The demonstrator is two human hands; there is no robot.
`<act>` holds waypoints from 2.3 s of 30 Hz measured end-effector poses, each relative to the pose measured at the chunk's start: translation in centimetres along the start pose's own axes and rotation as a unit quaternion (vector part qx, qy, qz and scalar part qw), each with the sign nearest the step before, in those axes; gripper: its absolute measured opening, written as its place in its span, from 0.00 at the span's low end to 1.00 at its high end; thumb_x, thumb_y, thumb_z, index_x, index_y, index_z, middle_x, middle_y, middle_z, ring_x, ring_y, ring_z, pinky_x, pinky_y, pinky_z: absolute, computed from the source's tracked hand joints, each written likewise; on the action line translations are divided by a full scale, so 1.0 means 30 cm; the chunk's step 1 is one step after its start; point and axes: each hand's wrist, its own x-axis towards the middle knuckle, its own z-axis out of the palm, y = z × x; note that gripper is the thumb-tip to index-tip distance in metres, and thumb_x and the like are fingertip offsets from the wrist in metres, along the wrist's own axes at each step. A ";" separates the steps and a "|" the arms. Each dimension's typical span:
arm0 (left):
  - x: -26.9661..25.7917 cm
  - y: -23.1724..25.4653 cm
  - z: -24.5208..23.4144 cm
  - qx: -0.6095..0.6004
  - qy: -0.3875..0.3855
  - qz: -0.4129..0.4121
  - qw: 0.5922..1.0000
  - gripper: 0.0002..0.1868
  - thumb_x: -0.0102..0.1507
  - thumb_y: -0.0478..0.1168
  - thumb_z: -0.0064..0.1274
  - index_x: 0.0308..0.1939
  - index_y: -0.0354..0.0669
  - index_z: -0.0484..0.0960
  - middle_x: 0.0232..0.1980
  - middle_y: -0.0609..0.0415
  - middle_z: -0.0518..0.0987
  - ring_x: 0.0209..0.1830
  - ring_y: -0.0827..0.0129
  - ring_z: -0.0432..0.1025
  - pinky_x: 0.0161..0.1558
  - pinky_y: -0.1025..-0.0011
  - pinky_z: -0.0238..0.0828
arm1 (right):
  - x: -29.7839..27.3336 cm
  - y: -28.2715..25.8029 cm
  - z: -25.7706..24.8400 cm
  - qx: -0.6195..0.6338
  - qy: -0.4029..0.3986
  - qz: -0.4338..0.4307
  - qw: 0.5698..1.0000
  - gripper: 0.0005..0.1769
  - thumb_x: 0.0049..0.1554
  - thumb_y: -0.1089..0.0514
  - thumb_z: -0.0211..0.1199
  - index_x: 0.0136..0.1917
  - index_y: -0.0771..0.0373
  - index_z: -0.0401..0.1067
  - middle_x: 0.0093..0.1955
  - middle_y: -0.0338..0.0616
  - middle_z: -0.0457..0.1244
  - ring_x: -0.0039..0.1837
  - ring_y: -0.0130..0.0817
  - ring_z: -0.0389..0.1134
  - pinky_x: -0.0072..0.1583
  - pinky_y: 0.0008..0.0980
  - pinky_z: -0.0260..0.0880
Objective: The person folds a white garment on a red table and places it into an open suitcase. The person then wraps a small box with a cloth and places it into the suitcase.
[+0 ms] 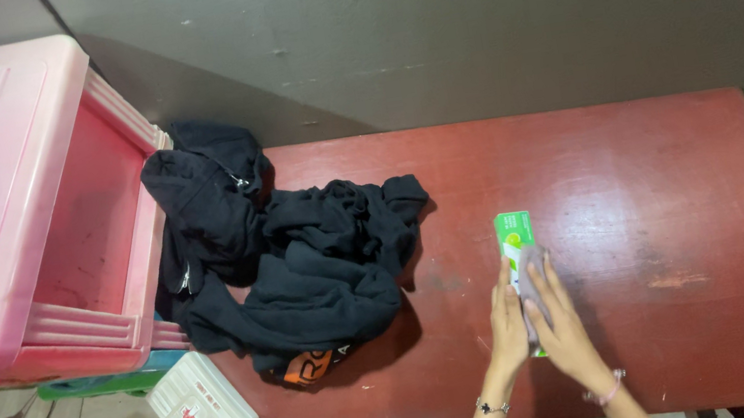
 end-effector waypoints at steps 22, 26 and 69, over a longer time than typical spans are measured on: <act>0.032 0.000 0.025 0.045 -0.035 0.028 0.998 0.30 0.76 0.52 0.28 0.80 0.44 0.57 0.78 0.39 0.64 0.76 0.54 0.59 0.74 0.61 0.51 | 0.114 0.022 -0.032 0.015 0.032 0.007 0.999 0.34 0.65 0.51 0.50 0.82 0.57 0.49 0.87 0.52 0.34 0.86 0.51 0.34 0.79 0.48 0.39; 0.019 -0.031 0.068 0.020 -0.032 -0.046 0.998 0.30 0.74 0.49 0.32 0.81 0.47 0.57 0.67 0.39 0.71 0.63 0.55 0.67 0.67 0.63 0.63 | 0.214 0.070 -0.060 0.282 0.038 0.264 0.922 0.38 0.66 0.51 0.48 0.87 0.48 0.47 0.89 0.45 0.41 0.70 0.72 0.51 0.62 0.67 0.55; 0.059 -0.044 -0.040 -0.035 -0.003 -0.005 0.999 0.34 0.74 0.60 0.20 0.81 0.52 0.55 0.75 0.40 0.66 0.75 0.56 0.62 0.73 0.61 0.55 | 0.003 -0.022 0.013 -0.084 -0.084 -0.042 0.992 0.31 0.66 0.53 0.44 0.81 0.60 0.51 0.86 0.51 0.38 0.86 0.53 0.32 0.79 0.47 0.36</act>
